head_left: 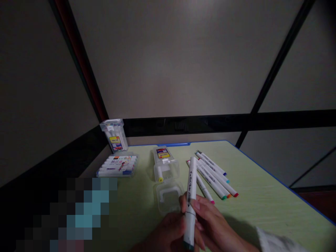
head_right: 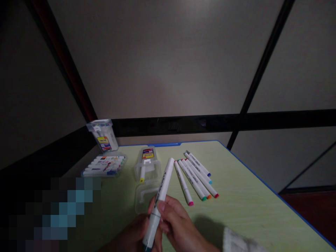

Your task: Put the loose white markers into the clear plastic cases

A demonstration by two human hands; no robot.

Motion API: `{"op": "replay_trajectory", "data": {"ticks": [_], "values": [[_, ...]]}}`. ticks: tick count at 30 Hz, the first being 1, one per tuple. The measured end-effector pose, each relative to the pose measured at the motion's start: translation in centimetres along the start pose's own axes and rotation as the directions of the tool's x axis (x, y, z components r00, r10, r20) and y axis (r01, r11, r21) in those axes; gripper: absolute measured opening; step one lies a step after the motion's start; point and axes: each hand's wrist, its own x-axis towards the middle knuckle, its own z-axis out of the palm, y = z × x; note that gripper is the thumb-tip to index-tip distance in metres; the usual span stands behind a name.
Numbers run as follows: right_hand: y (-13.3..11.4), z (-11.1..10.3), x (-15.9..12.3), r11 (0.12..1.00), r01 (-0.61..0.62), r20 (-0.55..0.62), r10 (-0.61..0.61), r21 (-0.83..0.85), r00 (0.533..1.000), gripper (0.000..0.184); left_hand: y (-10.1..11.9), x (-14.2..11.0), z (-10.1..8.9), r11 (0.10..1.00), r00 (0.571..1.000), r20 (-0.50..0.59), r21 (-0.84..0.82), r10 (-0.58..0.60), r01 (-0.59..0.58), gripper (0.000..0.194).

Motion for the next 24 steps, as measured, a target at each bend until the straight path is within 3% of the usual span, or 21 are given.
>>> {"op": "replay_trajectory", "data": {"ticks": [8,13,17,24], "values": [[-0.3,0.2,-0.2,0.999,0.027,0.009,-0.027,0.016,1.0,0.036,0.0,0.2,-0.5,0.996,0.979,0.204,-0.08,-0.014,0.031,0.039],[0.7,-0.6,0.2,0.995,0.077,-0.03,-0.079,-0.066,0.996,0.041,0.2,0.1,0.1,0.991,0.986,0.168,-0.131,-0.015,0.037,0.031],[1.5,-1.2,0.3,0.993,0.076,-0.078,-0.083,-0.092,0.993,0.041,0.3,0.2,0.4,0.992,0.989,0.137,-0.109,-0.052,0.067,0.037],[1.0,-1.0,0.2,0.987,0.065,0.001,-0.065,-0.146,0.998,0.043,0.4,0.2,0.2,0.996,0.992,0.105,-0.052,-0.065,0.071,0.04]]}}
